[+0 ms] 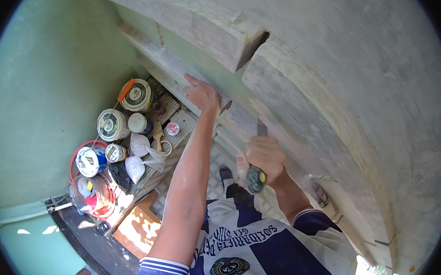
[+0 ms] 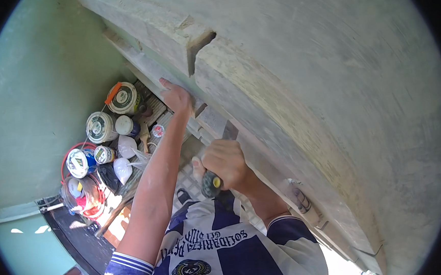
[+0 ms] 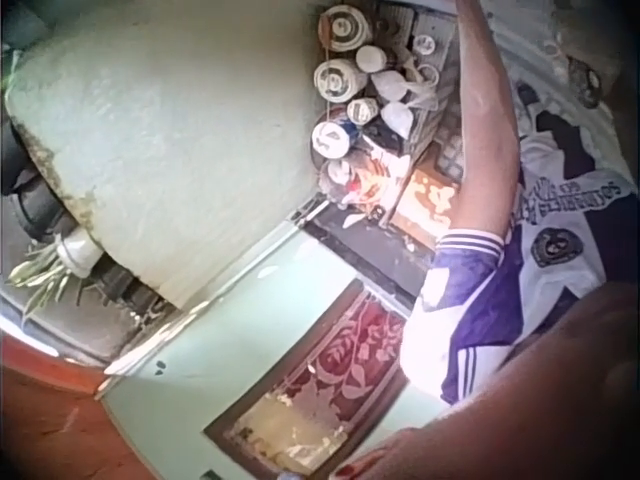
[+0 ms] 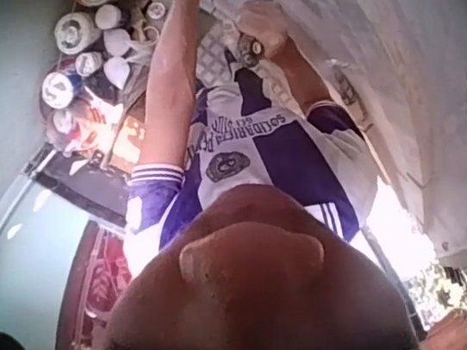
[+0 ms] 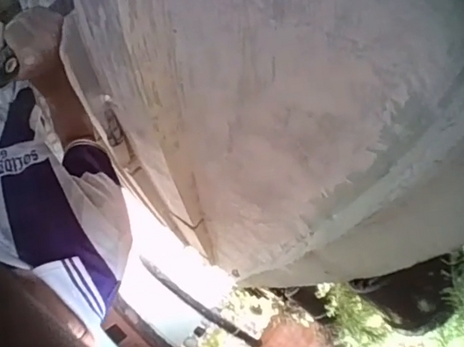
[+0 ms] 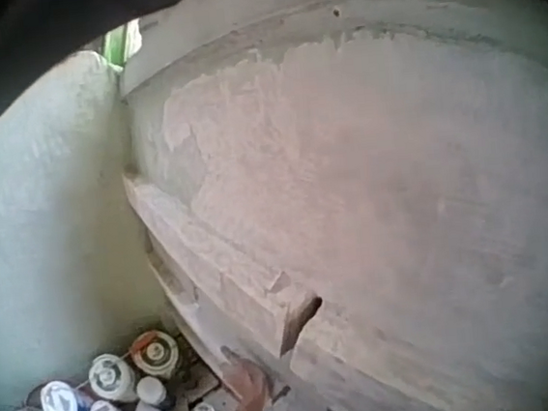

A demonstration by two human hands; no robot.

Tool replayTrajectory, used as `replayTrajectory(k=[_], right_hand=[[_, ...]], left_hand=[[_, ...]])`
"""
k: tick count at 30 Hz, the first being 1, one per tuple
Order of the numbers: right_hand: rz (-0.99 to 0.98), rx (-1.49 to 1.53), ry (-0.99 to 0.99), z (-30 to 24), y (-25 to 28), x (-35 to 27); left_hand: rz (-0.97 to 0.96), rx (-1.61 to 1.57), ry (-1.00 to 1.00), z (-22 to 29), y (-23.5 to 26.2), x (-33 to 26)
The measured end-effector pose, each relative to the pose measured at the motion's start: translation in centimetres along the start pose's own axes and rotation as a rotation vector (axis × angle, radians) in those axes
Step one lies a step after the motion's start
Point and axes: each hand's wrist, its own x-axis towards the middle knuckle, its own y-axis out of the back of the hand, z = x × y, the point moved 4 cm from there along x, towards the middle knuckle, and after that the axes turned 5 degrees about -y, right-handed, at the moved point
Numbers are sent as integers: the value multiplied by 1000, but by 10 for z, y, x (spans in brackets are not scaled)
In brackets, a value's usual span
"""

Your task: The recorder uses a putty knife to scrape old paint and finish off a wooden beam.

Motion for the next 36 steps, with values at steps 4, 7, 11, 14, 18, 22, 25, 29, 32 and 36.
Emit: replayTrajectory(k=[4,7,11,14,18,22,25,29,32,36], right_hand=[[41,-29,5,3,-1,4],[45,14,34,3,-3,6],[95,-32,-61,3,11,6],[129,-56,-86,1,13,5],[131,-55,-63,10,6,-1],[237,-105,-66,13,8,-12],[133,-174,-103,17,1,-15],[-53,-99,-184,21,7,-21],[-66,-240,-206,28,0,-21],[91,-101,-69,29,-2,-25]], left_hand=[[0,-1,5,6,-5,-6],[29,-42,-7,6,1,-2],[2,-39,21,3,-3,-5],[12,-38,30,0,-5,-1],[21,-19,62,0,-4,0],[10,9,77,1,-6,-7],[41,21,82,1,-2,-4],[35,14,83,4,-2,-8],[27,20,93,2,-1,-8],[16,10,86,5,-5,-8]])
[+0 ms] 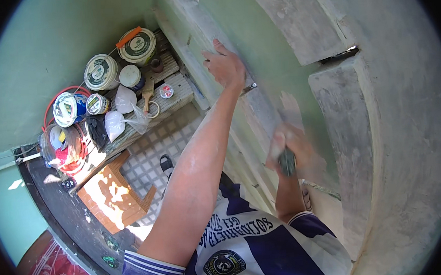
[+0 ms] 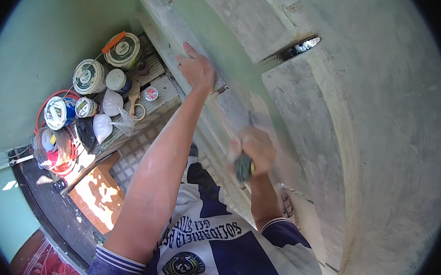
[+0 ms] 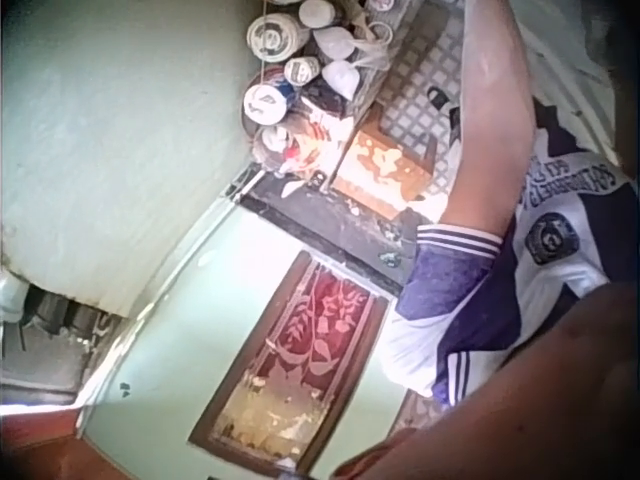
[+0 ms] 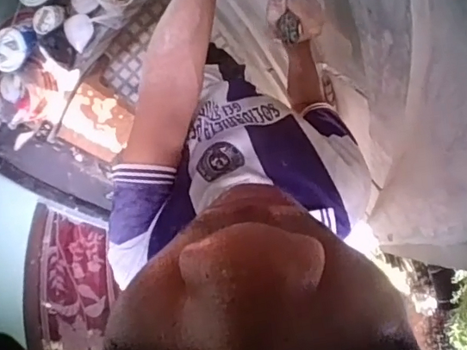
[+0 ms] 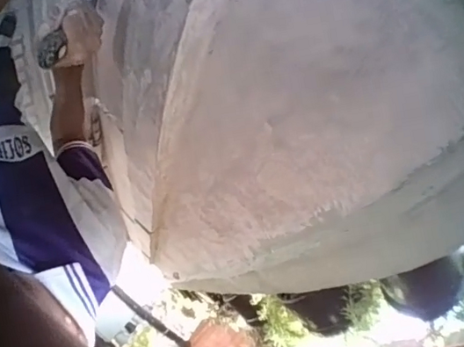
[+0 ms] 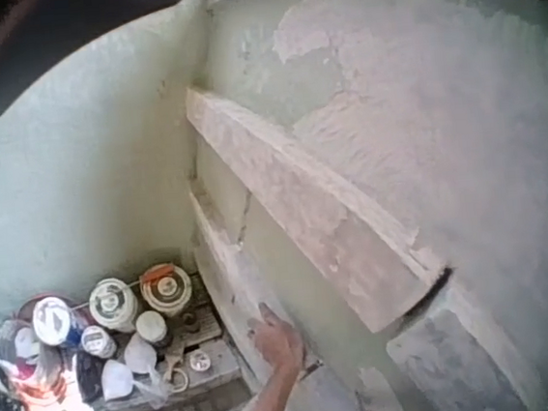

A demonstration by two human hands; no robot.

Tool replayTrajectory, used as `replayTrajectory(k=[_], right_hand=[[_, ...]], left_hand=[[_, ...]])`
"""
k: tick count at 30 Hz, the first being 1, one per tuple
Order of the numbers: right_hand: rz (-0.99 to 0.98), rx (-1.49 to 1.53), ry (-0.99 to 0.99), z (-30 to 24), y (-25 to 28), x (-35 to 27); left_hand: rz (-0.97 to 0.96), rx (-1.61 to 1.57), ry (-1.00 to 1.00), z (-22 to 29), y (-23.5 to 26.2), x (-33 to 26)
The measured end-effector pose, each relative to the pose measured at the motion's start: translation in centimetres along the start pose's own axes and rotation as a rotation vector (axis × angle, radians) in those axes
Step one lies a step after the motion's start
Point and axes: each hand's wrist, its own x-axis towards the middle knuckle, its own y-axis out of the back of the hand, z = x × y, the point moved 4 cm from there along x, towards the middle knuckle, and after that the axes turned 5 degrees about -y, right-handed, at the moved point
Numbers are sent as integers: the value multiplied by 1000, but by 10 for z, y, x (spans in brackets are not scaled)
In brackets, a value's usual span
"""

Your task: The recorder uses a putty knife to scrape old paint and finish off a wooden beam.

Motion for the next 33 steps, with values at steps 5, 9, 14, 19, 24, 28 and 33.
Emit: replayTrajectory(k=[5,9,14,19,24,28,33], right_hand=[[-51,159,-21,-23,2,11],[-33,17,80,-23,-15,23],[-9,69,3,-18,-5,21],[-69,220,5,-20,2,22],[94,-50,6,-22,-6,17],[-129,-186,-182,4,-13,8],[2,-80,-77,-5,-10,4]], left_hand=[[2,4,4,0,2,1],[-9,6,10,-2,2,-1],[-7,7,19,-1,3,0],[-26,8,23,0,2,1],[-22,9,35,-2,4,-2],[30,-21,12,-1,4,-4],[-16,-1,17,3,3,-2]])
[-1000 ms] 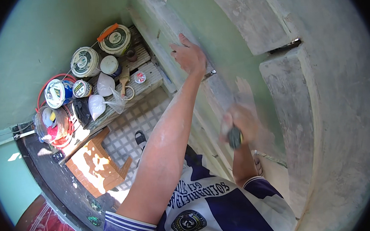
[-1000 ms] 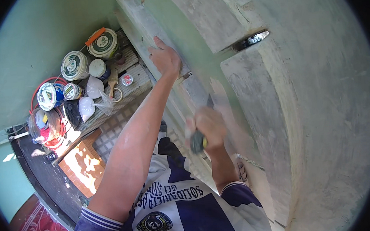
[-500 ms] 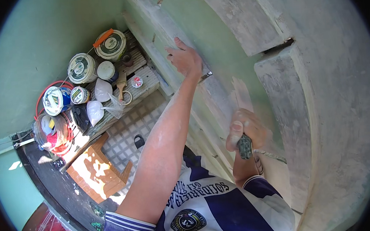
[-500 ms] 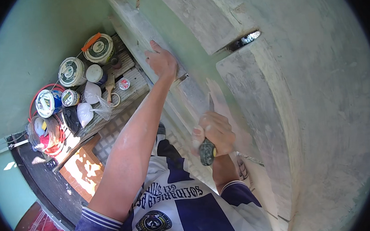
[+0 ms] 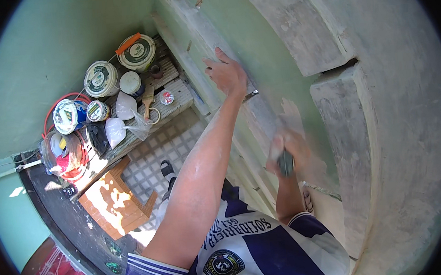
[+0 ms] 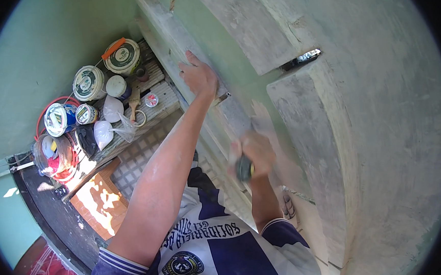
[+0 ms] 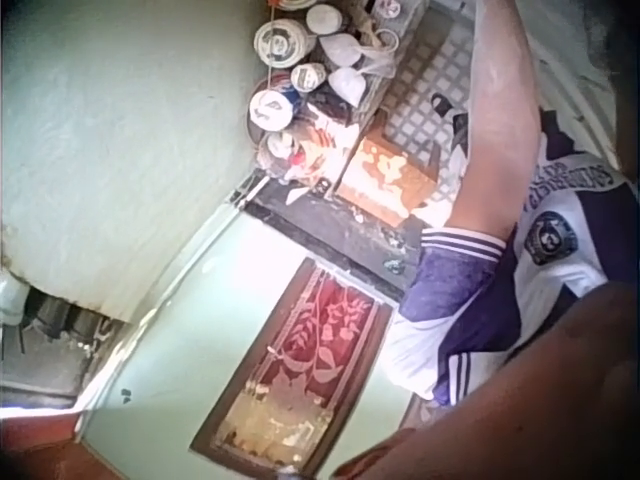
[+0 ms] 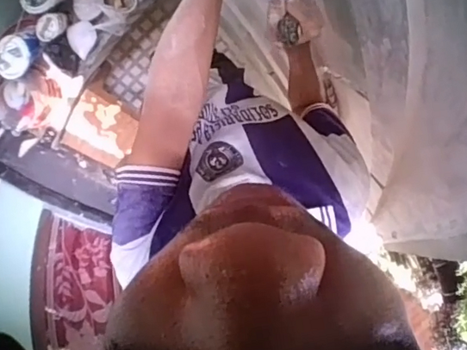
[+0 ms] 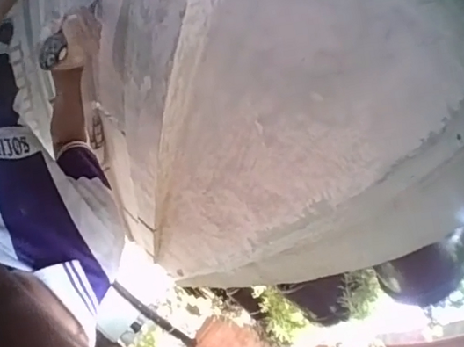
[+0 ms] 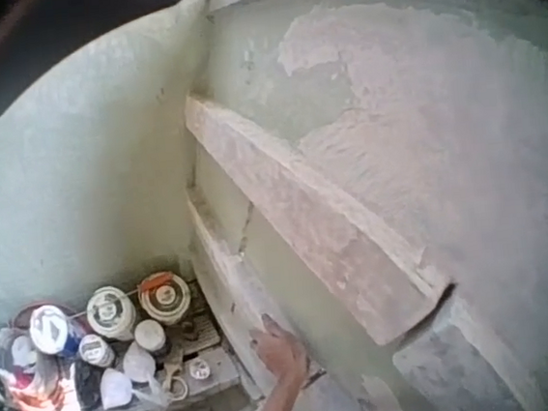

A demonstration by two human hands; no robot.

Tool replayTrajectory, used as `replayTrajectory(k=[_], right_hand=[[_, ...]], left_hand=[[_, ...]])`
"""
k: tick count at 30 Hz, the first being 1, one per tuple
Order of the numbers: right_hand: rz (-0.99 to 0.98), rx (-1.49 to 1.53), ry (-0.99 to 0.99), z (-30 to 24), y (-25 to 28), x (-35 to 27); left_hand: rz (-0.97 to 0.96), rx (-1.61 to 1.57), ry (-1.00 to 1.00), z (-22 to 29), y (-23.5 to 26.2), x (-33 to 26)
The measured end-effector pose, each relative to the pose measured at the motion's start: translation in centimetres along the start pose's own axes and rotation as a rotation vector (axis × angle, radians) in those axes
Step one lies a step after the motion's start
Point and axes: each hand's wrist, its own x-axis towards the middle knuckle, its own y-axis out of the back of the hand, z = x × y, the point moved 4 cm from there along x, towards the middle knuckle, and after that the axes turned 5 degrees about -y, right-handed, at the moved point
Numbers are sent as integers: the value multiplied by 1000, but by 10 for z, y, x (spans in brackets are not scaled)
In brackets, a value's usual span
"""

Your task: The recorder uses a putty knife to scrape old paint and finish off a wooden beam.

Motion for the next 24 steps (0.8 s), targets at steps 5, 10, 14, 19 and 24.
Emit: replayTrajectory(k=[5,10,14,19,24], right_hand=[[90,77,95,-16,4,4],[4,-24,62,-7,3,-2],[21,-20,68,-6,-1,8],[22,193,97,-14,-4,9],[-162,-41,21,-1,-17,7]], left_hand=[[0,11,5,0,0,0],[5,22,-7,-2,-1,2],[-2,0,-12,-2,0,0],[12,-6,-10,-3,0,1],[4,12,-10,-4,0,2]])
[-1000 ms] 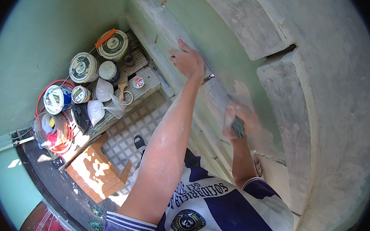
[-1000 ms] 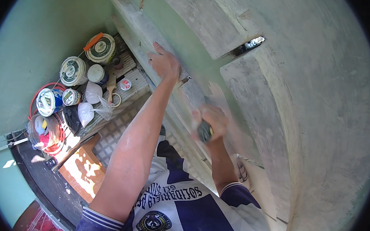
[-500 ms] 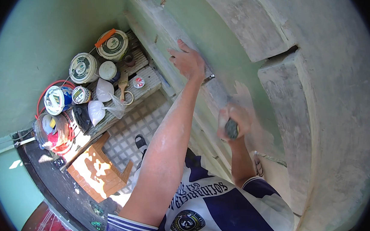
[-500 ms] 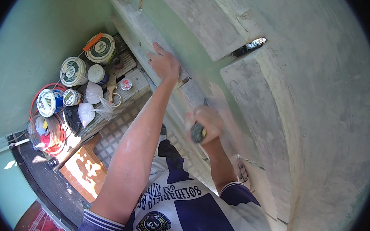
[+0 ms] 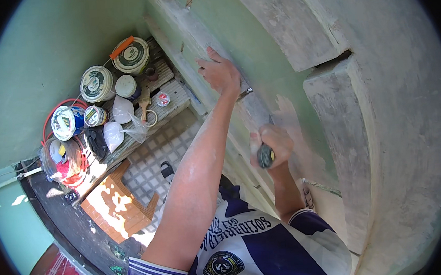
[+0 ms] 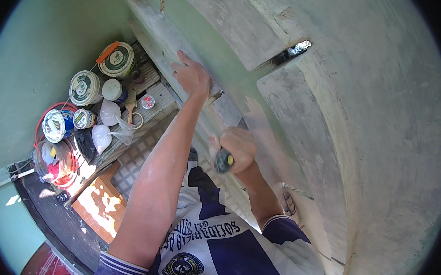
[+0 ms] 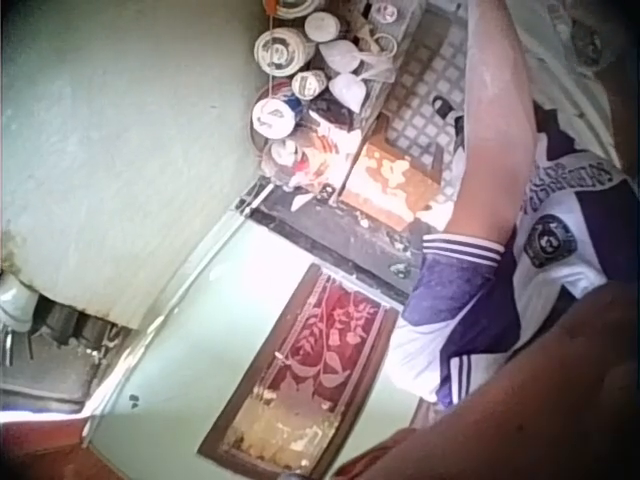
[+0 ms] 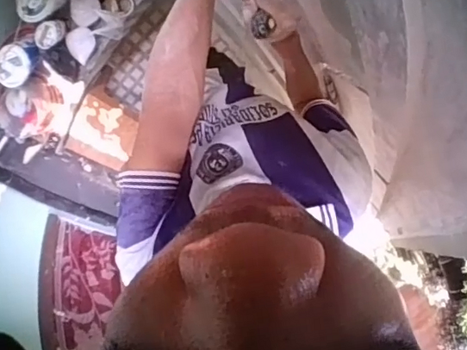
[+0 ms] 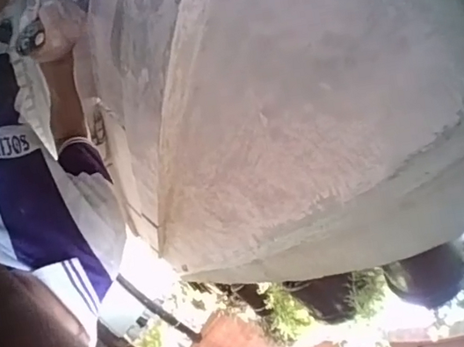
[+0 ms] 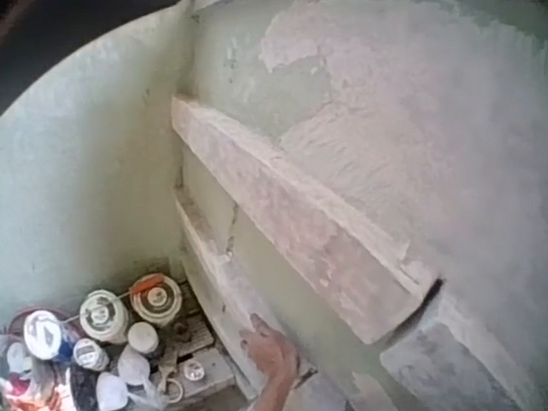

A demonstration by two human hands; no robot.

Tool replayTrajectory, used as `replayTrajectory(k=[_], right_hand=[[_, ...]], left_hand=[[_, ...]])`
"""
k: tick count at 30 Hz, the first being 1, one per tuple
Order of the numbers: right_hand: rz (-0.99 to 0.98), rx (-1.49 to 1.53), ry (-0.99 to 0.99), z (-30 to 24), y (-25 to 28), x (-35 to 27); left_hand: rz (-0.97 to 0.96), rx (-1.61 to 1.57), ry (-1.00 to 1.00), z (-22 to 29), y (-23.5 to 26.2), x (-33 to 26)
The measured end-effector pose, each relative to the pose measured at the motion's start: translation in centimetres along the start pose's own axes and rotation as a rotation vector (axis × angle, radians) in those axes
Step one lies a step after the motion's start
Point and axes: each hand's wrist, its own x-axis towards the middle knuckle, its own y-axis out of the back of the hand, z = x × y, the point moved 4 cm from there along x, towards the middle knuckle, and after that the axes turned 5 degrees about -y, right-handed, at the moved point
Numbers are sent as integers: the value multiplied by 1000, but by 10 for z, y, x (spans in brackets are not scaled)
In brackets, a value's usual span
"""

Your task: The recorder uses a putty knife to scrape old paint and finish off a wooden beam.

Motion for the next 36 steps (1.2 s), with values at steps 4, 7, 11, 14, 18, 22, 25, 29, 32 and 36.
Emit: replayTrajectory(k=[4,7,11,14,18,22,25,29,32,36], right_hand=[[152,124,-25,-6,6,0],[35,103,31,0,-4,4],[109,122,49,-1,2,8],[97,82,40,-10,8,6],[86,157,88,-11,9,10],[58,142,72,-9,7,7],[54,125,35,0,5,3],[-15,270,76,-20,17,3],[11,160,30,0,1,3],[-18,117,49,-9,1,3]], left_hand=[[-4,-9,-7,0,0,-2],[0,5,2,0,0,-1],[-10,0,1,0,0,0],[-6,-3,1,0,0,-3],[-3,-14,-20,1,-2,-1],[66,-24,-49,0,-3,3],[38,-7,-23,-1,-3,-5],[65,-21,-46,-1,-2,1],[56,-15,-40,0,-1,-2],[57,-20,-57,0,-1,-2]])
